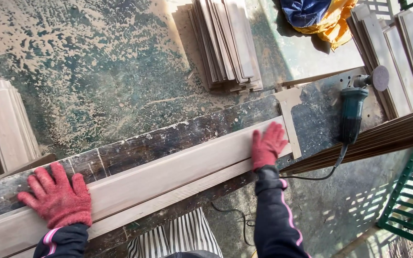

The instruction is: The recorder is sanding a long wooden board using an electric orbital sander and a manual sanding block.

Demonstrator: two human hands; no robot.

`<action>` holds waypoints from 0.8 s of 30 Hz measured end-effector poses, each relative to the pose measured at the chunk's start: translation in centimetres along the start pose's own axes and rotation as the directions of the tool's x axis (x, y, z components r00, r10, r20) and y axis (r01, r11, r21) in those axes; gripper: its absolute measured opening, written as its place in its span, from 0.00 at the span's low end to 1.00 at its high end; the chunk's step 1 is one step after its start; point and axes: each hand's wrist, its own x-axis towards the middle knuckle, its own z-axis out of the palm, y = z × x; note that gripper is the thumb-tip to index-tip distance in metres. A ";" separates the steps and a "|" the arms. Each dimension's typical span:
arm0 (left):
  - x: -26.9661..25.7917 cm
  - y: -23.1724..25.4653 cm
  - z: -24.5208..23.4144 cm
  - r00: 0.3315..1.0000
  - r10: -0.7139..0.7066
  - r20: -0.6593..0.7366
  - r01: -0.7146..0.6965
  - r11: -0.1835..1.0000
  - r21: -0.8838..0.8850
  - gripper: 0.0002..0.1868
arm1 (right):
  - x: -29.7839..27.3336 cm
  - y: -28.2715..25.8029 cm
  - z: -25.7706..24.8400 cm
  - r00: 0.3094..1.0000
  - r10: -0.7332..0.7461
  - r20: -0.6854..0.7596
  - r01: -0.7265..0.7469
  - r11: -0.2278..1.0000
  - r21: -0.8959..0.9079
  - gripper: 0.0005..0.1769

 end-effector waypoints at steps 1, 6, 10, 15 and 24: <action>0.0 0.0 -0.1 1.000 0.003 0.000 -0.003 1.000 -0.004 0.29 | -3.6 -2.1 1.1 1.000 0.004 -0.002 -0.004 1.000 -0.001 0.57; -0.7 -0.5 1.0 1.000 0.021 -0.011 -0.021 1.000 0.007 0.32 | -20.0 -8.6 8.1 0.538 -0.841 0.058 0.837 0.526 -0.152 0.57; 0.4 0.1 -0.1 1.000 0.017 0.009 -0.018 0.996 0.083 0.30 | -12.1 -4.5 7.5 0.437 -0.895 -0.091 0.876 0.446 -0.181 0.48; 0.0 0.1 0.3 1.000 0.000 0.015 0.000 1.000 0.012 0.31 | 2.6 2.5 -1.7 0.987 -0.164 -0.004 0.163 0.986 -0.018 0.55; -0.8 -0.5 1.0 0.999 -0.006 0.050 0.004 0.999 0.040 0.33 | -14.9 -4.7 6.7 0.663 -0.720 -0.206 0.715 0.691 -0.111 0.54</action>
